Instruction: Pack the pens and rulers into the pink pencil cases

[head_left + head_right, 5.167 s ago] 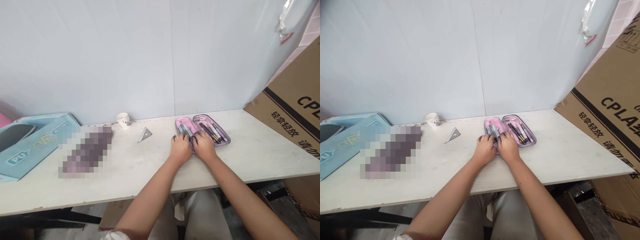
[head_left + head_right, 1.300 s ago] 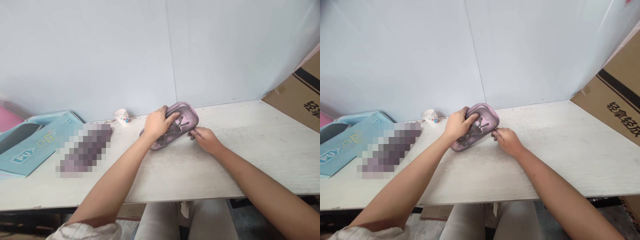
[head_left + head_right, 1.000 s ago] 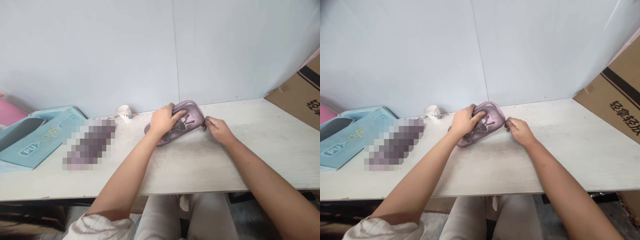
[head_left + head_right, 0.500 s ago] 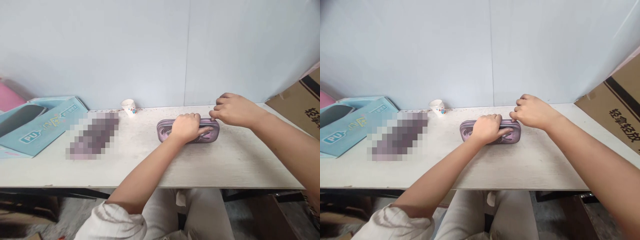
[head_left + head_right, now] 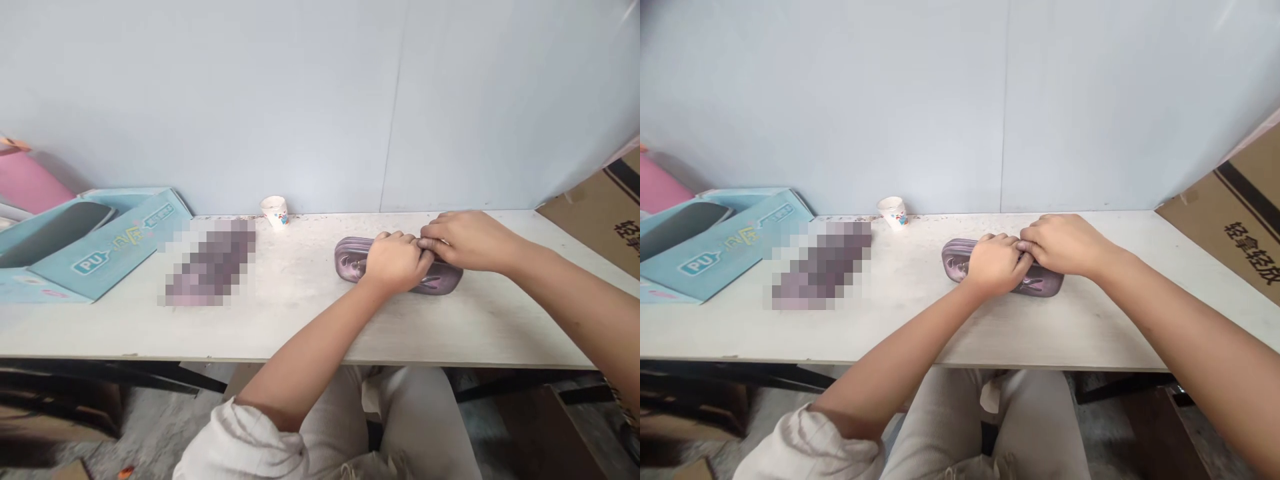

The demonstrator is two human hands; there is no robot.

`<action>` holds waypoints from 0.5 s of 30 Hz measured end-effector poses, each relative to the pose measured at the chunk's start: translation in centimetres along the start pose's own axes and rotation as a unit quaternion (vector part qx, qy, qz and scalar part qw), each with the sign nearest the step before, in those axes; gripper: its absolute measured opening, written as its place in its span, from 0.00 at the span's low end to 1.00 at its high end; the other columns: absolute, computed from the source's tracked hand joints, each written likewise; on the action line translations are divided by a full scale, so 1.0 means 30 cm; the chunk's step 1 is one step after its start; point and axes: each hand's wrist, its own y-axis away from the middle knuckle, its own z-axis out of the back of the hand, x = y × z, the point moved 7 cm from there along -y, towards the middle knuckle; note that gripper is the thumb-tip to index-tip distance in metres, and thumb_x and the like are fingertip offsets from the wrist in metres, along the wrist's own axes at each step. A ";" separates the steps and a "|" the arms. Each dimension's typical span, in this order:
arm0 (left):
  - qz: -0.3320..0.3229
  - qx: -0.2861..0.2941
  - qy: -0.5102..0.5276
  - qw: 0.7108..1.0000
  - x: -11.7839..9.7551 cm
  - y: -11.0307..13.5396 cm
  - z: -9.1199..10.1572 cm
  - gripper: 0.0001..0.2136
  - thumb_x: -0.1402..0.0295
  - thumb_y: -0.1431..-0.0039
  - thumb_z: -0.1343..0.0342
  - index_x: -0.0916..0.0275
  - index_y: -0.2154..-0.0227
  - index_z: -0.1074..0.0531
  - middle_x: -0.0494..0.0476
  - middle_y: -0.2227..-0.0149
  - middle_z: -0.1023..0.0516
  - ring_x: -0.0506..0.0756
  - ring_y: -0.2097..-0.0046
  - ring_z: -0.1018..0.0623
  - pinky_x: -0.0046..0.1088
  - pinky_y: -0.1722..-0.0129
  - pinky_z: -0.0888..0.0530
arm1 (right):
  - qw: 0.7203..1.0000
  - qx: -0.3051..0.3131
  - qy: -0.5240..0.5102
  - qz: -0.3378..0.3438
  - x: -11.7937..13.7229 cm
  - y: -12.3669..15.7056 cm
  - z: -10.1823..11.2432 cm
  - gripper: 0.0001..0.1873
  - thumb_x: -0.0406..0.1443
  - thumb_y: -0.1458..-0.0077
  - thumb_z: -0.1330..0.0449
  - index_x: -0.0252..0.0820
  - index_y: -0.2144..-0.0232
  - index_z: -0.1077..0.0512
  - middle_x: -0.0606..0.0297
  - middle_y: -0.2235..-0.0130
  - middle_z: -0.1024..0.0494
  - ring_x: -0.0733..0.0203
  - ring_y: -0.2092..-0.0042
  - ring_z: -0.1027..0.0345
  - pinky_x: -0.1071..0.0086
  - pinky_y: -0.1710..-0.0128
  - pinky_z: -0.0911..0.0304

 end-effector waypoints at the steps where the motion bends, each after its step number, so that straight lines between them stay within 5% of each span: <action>1: 0.002 0.001 -0.002 1.000 -0.002 0.002 -0.001 0.17 0.65 0.40 0.60 0.65 0.71 0.27 0.59 0.69 0.23 0.57 0.62 0.27 0.37 0.62 0.37 | 0.999 -0.012 -0.023 -0.029 0.001 0.002 -0.014 0.18 0.43 0.41 0.57 0.43 0.75 0.34 0.64 0.72 0.28 0.60 0.69 0.36 0.69 0.74 0.52; 8: 0.027 -0.013 -0.010 1.000 0.053 0.013 0.020 0.19 0.66 0.38 0.64 0.64 0.71 0.27 0.59 0.68 0.23 0.57 0.64 0.26 0.38 0.61 0.37 | 0.953 -0.165 -0.058 -0.249 0.003 0.051 -0.112 0.22 0.45 0.39 0.63 0.40 0.63 0.34 0.58 0.62 0.30 0.59 0.68 0.36 0.69 0.75 0.51; 11: 0.101 -0.008 -0.018 0.995 0.202 0.079 0.055 0.18 0.67 0.39 0.63 0.62 0.70 0.28 0.58 0.67 0.23 0.58 0.62 0.25 0.37 0.59 0.36 | 0.948 -0.180 -0.030 -0.261 0.027 0.047 -0.113 0.20 0.43 0.39 0.60 0.40 0.63 0.32 0.58 0.62 0.30 0.62 0.70 0.38 0.69 0.77 0.54; 15: 0.316 0.039 0.054 0.946 0.456 0.267 0.057 0.20 0.65 0.38 0.66 0.62 0.67 0.27 0.60 0.65 0.22 0.56 0.61 0.24 0.30 0.64 0.33 | 0.948 -0.202 -0.023 -0.245 0.060 0.030 -0.100 0.19 0.40 0.40 0.59 0.39 0.64 0.31 0.59 0.63 0.31 0.64 0.73 0.39 0.70 0.78 0.56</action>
